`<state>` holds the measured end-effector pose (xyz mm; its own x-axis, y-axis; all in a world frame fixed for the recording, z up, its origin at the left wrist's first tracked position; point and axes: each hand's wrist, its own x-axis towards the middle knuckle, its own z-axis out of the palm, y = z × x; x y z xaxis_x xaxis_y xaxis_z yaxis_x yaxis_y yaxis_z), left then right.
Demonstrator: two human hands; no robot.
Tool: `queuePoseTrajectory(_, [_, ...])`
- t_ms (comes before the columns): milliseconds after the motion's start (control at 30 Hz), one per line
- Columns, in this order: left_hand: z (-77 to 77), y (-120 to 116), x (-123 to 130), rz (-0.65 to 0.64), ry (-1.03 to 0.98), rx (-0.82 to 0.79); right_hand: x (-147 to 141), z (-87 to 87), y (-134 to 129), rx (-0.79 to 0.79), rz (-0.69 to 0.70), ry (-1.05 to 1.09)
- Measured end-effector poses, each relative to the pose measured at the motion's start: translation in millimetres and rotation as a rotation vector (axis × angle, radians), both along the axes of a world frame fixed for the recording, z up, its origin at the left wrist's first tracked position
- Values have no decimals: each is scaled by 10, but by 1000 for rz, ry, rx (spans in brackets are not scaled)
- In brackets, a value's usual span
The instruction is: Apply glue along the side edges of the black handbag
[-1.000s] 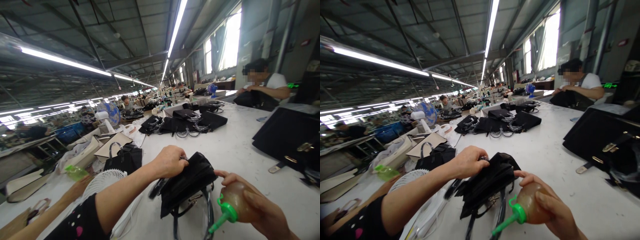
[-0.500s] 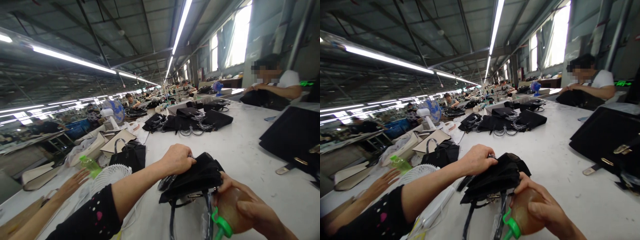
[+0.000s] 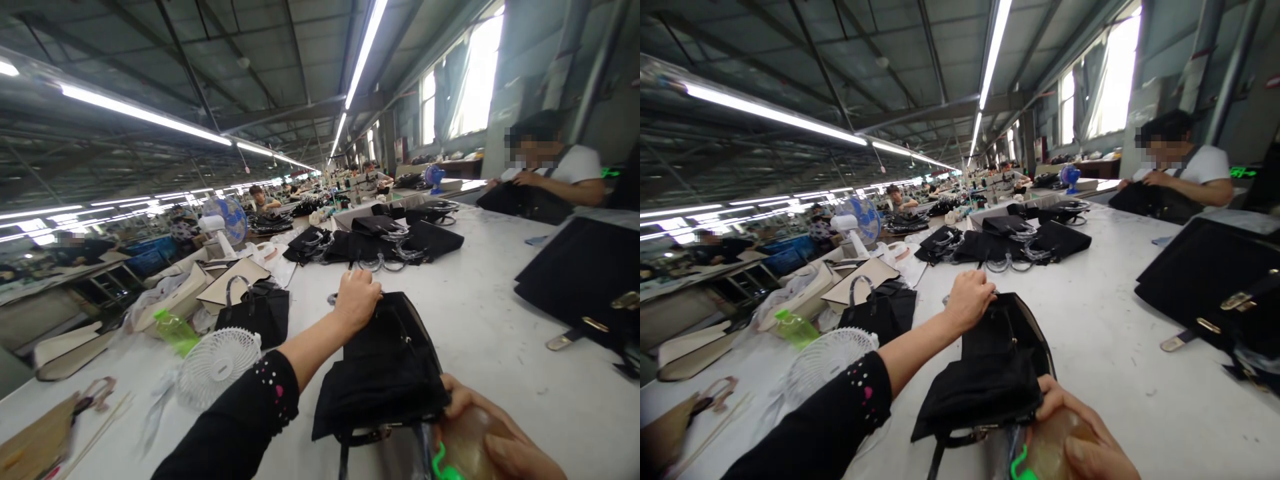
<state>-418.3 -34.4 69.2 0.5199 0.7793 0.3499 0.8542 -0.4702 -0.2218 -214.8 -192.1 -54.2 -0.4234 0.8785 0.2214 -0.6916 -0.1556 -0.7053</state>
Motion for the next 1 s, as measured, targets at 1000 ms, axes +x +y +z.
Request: queuePoseTrajectory(1000, [-1061, -475, -47, -238, -967, -1053, -229, 178, 162, 68, 6, 57])
